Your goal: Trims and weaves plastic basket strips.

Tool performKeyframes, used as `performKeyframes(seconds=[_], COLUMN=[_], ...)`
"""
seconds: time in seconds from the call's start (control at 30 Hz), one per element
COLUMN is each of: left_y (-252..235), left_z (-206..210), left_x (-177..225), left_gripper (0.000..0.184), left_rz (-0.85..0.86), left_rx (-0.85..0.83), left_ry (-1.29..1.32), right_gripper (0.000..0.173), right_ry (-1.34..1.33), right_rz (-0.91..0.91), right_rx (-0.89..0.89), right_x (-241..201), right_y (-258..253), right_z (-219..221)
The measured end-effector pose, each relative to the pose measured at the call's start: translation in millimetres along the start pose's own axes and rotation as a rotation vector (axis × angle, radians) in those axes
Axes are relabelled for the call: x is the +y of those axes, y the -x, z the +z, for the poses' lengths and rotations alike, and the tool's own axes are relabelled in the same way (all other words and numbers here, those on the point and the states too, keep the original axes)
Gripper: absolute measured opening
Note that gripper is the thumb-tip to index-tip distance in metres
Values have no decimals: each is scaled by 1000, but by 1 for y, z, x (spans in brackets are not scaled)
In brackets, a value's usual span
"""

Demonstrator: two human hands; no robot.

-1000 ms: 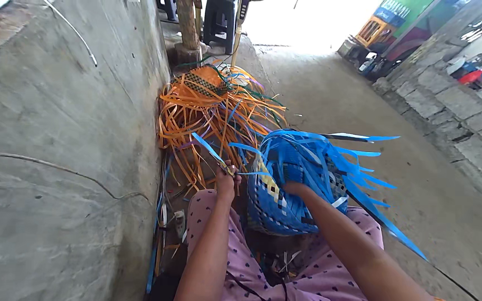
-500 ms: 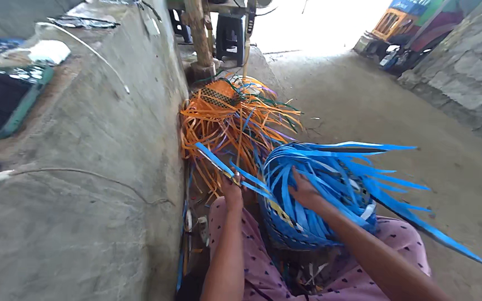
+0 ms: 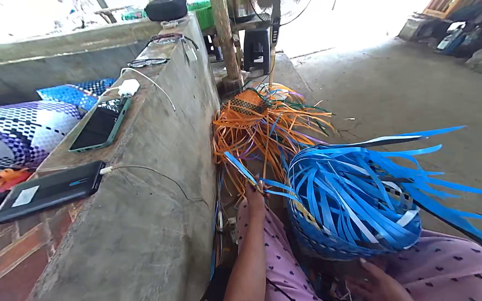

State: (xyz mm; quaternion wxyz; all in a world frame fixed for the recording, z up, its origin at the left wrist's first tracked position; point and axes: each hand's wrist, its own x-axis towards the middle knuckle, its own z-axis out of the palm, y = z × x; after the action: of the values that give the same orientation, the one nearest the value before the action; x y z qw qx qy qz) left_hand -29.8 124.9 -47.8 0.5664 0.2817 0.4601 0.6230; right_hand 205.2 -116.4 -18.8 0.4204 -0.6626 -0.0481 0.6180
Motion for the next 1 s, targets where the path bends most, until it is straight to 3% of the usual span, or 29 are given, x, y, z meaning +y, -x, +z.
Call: performKeyframes(seconds=[0.13, 0.23, 0.33, 0.43, 0.53, 0.67, 0.77, 0.83, 0.9, 1.0], left_y=[3, 8, 14, 24, 51, 94, 115, 124, 129, 135], left_z=[2, 1, -4, -9, -8, 3, 25, 41, 56, 74], left_x=[-6, -3, 0, 2, 12, 5, 1, 5, 14, 22], left_gripper=[27, 26, 26, 29, 30, 30, 30, 30, 31, 33], left_rz=[25, 19, 20, 36, -29, -141, -153, -139, -99, -26], left_rx=[-8, -15, -31, -70, -130, -329, -396, -387, -371, -386], left_ry=[-13, -61, -60, -47, -44, 22, 63, 21, -45, -119], right_gripper=[58, 65, 53, 62, 72, 66, 63, 68, 71, 45], right_ry=[-128, -141, -109, -70, -48, -39, -100, 4, 256, 591], right_rz=[-56, -53, -63, -86, -189, -354, -407, -537, -855, -1313], right_rx=[175, 196, 204, 214, 243, 292, 318, 414, 484, 360], right_x=[-14, -29, -44, -57, -77, -107, -116, -111, -101, -97], right_y=[-33, -60, -73, -79, -86, -109, -104, -91, -64, -22], right_z=[-15, -13, 2, 11, -8, -57, -62, -56, -47, -12])
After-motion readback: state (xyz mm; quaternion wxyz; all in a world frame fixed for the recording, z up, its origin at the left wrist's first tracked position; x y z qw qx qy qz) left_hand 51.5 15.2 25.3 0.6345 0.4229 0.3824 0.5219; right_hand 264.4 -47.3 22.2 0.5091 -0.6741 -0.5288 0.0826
